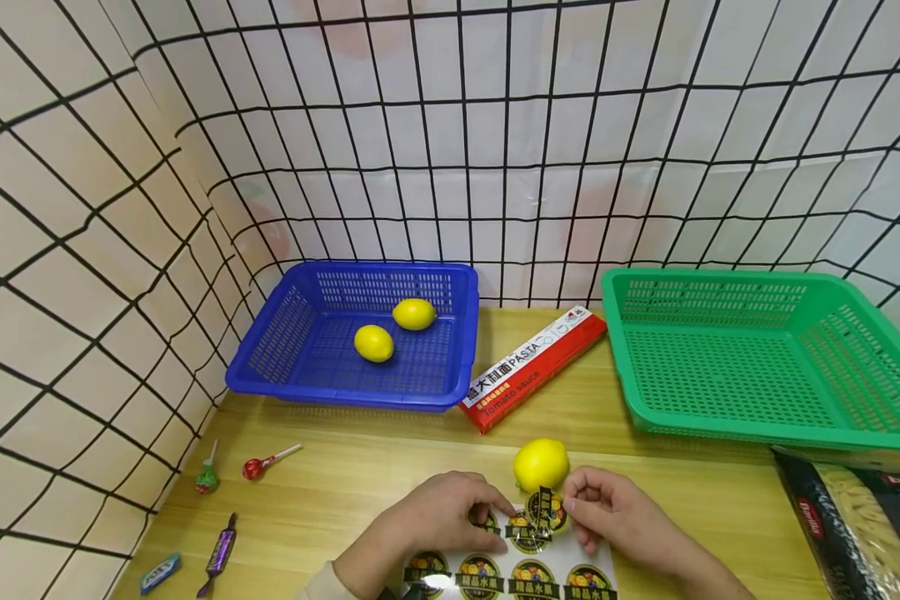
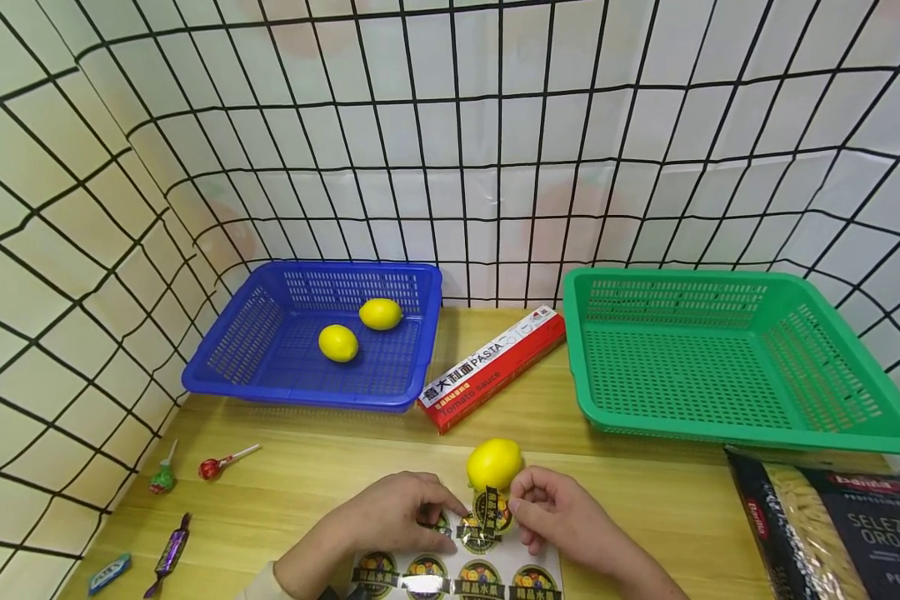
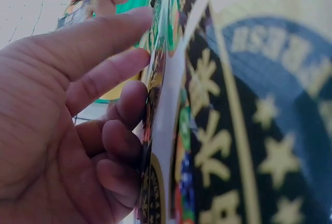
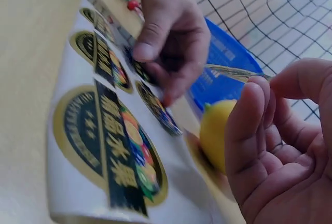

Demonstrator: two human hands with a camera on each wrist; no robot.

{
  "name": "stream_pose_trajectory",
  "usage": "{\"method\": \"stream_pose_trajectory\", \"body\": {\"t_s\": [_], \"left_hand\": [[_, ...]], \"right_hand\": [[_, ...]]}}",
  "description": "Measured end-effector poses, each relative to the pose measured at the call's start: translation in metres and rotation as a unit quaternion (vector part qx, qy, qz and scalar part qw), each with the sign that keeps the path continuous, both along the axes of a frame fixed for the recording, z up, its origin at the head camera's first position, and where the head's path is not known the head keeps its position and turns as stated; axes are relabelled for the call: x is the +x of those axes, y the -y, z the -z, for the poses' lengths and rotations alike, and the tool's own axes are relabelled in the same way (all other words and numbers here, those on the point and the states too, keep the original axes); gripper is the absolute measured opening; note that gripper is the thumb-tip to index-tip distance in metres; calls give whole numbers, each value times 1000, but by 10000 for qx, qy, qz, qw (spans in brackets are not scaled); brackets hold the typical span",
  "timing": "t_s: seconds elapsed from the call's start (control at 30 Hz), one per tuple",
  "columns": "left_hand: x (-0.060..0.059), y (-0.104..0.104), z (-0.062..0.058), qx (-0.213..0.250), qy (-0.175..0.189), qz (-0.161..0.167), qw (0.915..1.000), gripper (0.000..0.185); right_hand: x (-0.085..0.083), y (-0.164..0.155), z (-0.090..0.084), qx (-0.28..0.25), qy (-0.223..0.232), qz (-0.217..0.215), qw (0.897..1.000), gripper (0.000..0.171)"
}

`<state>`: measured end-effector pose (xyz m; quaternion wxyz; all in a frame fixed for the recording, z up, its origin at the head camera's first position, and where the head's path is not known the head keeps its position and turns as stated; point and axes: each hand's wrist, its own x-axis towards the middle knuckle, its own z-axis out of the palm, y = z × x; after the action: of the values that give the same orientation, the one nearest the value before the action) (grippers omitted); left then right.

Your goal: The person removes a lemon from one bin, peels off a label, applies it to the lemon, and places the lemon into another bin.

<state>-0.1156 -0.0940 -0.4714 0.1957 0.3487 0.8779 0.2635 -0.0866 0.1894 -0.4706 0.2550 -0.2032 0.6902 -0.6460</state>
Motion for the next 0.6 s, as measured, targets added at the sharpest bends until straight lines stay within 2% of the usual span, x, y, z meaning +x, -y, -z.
{"method": "stream_pose_trajectory", "body": {"t_s": [0.07,0.2,0.3,0.4,0.5,0.6], "left_hand": [[1,0,-1,105,-86,89,9999,28],[4,-1,-6,524,-214,279,9980,21],[8,-5,-11,1014,-86,313,9943,21],[12,-10,-13,1566,331,61,9871,23],[15,-13,-15,2058,816,-415,9743,23],[16,-15,-15,2379,1044,-775,9626,22]], "right_hand": [[1,3,1,-208,205,-39,9996,23],[4,7,2,-436,341,-66,9984,22],[7,10,4,-644,142,50,9978,17],[9,14,4,-828,-128,296,9960,14],[11,17,4,-903,-282,564,9939,13],[12,19,4,-928,-246,729,9927,13]]}}
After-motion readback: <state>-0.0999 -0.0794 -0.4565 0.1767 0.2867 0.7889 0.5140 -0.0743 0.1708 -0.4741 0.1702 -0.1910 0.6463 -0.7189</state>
